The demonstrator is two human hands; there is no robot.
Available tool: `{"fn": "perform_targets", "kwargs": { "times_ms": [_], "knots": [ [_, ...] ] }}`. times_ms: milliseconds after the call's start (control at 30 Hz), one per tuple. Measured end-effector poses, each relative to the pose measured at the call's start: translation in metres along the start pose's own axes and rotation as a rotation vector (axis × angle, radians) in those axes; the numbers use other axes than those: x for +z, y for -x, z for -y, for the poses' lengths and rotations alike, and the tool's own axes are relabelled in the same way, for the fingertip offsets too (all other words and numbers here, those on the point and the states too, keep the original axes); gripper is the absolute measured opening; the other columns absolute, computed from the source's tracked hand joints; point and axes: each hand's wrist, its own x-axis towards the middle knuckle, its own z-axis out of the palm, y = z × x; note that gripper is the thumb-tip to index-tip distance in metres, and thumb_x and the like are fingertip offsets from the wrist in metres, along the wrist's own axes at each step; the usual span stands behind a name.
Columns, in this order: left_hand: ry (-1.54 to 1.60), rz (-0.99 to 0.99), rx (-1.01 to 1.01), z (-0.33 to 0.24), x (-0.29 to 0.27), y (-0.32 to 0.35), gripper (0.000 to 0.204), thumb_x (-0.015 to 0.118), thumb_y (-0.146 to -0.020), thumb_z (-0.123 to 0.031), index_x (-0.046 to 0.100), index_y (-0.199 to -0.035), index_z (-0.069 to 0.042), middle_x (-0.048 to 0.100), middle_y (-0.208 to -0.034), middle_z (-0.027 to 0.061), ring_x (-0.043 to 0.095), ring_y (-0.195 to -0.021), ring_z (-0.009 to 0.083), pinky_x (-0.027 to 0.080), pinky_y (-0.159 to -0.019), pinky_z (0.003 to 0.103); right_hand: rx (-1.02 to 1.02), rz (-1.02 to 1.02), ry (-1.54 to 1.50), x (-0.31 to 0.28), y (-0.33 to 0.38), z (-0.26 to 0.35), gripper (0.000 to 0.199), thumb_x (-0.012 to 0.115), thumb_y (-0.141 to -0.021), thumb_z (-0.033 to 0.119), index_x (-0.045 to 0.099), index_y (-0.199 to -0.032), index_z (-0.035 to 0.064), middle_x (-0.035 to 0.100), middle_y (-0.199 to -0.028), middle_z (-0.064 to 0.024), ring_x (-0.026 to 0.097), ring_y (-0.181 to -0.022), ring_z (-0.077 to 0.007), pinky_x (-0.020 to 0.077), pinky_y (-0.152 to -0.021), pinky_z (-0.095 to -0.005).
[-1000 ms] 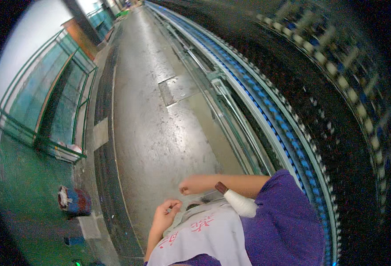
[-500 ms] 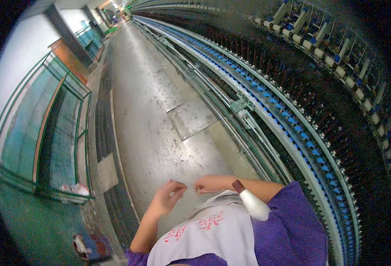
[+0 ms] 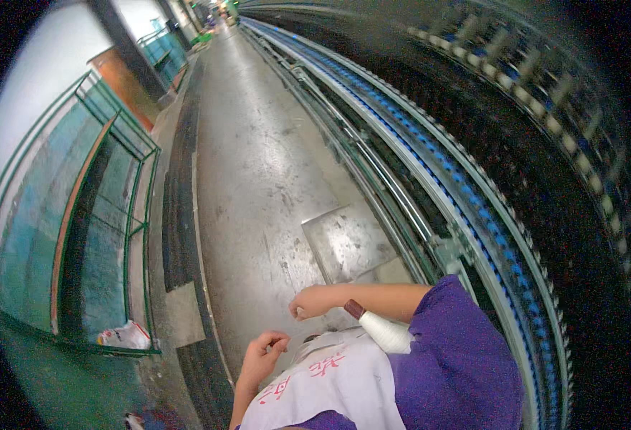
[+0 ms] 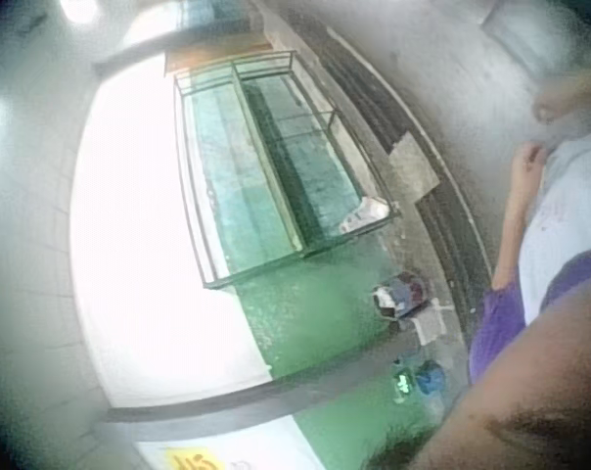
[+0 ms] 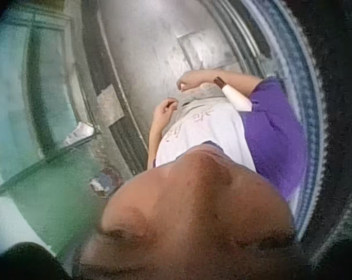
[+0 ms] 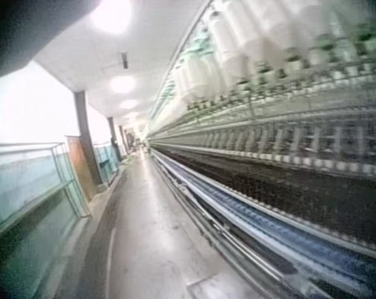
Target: The person works at a large circular textile machine, repeatedly removing and replacing maroon bobbins and threading white yarn through guides. They walk along the machine to reach different stations, handling bobbins and yarn by hand to restore operation.
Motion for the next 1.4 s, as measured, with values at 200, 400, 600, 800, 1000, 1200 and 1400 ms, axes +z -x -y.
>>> {"fn": "perform_targets", "kwargs": {
  "times_ms": [200,400,600,800,1000,1200,1400],
  "knots": [
    [0.151,-0.103,-0.050,0.037,-0.107,-0.171,0.010,0.061,-0.083,-0.009,0.064,-0.089,-0.002,0.060,-0.082,0.0082,0.059,-0.071,0.0148,0.046,-0.065,0.027,0.058,0.115,0.014,-0.112,-0.150,-0.101,0.023,0.057,-0.080,0.025,0.063,-0.096,0.0104,0.065,-0.083,-0.0111,0.061,-0.078,-0.0289,0.0465,-0.070,-0.0395],
    [-0.072,0.028,0.303,-0.009,-0.242,-0.398,0.007,0.060,-0.082,-0.005,0.062,-0.085,0.001,0.061,-0.080,0.0078,0.057,-0.067,0.0140,0.045,-0.064,0.026,0.227,-0.054,0.012,-0.271,-0.239,-0.168,0.024,0.056,-0.081,0.025,0.063,-0.096,0.0083,0.065,-0.073,-0.0084,0.062,-0.057,-0.0217,0.0481,-0.059,-0.0351],
    [-0.234,0.180,0.505,-0.033,-0.302,-0.617,0.007,0.061,-0.081,-0.005,0.061,-0.086,-0.001,0.060,-0.078,0.0083,0.057,-0.067,0.0154,0.045,-0.063,0.027,0.348,-0.155,-0.311,-0.397,-0.311,-0.255,0.025,0.058,-0.078,0.024,0.063,-0.094,0.0056,0.065,-0.076,-0.0095,0.062,-0.054,-0.0197,0.0483,-0.057,-0.0338],
    [-0.160,0.141,0.275,-0.006,-0.355,-0.804,0.007,0.060,-0.082,-0.006,0.061,-0.086,0.000,0.058,-0.074,0.0074,0.058,-0.066,0.0147,0.045,-0.061,0.026,0.184,-0.153,-0.181,-0.536,-0.437,-0.399,0.023,0.057,-0.078,0.023,0.063,-0.092,0.0047,0.064,-0.070,-0.0109,0.063,-0.053,-0.0190,0.0502,-0.055,-0.0334],
    [0.036,0.045,0.029,0.022,-0.439,-0.940,0.009,0.060,-0.083,-0.007,0.061,-0.086,0.001,0.058,-0.076,0.0082,0.058,-0.066,0.0137,0.045,-0.062,0.026,0.080,-0.100,-0.092,-0.687,-0.581,-0.481,0.022,0.056,-0.079,0.023,0.064,-0.092,0.0068,0.064,-0.067,-0.0108,0.063,-0.052,-0.0207,0.0498,-0.057,-0.0341],
    [0.200,0.013,0.029,0.060,-0.517,-1.110,0.009,0.060,-0.083,-0.007,0.061,-0.087,0.001,0.058,-0.078,0.0070,0.057,-0.067,0.0125,0.044,-0.065,0.025,0.131,0.056,-0.048,-0.792,-0.689,-0.583,0.020,0.057,-0.078,0.023,0.064,-0.089,0.0079,0.063,-0.066,-0.0090,0.061,-0.057,-0.0212,0.0482,-0.058,-0.0349],
    [0.096,0.150,0.173,0.025,-0.630,-1.325,0.007,0.059,-0.083,-0.006,0.061,-0.085,0.001,0.061,-0.077,0.0053,0.056,-0.070,0.0116,0.045,-0.066,0.025,0.243,-0.182,0.007,-0.947,-0.771,-0.660,0.022,0.058,-0.077,0.027,0.064,-0.089,0.0091,0.065,-0.079,-0.0118,0.062,-0.076,-0.0285,0.0469,-0.069,-0.0397]
  ]
}}
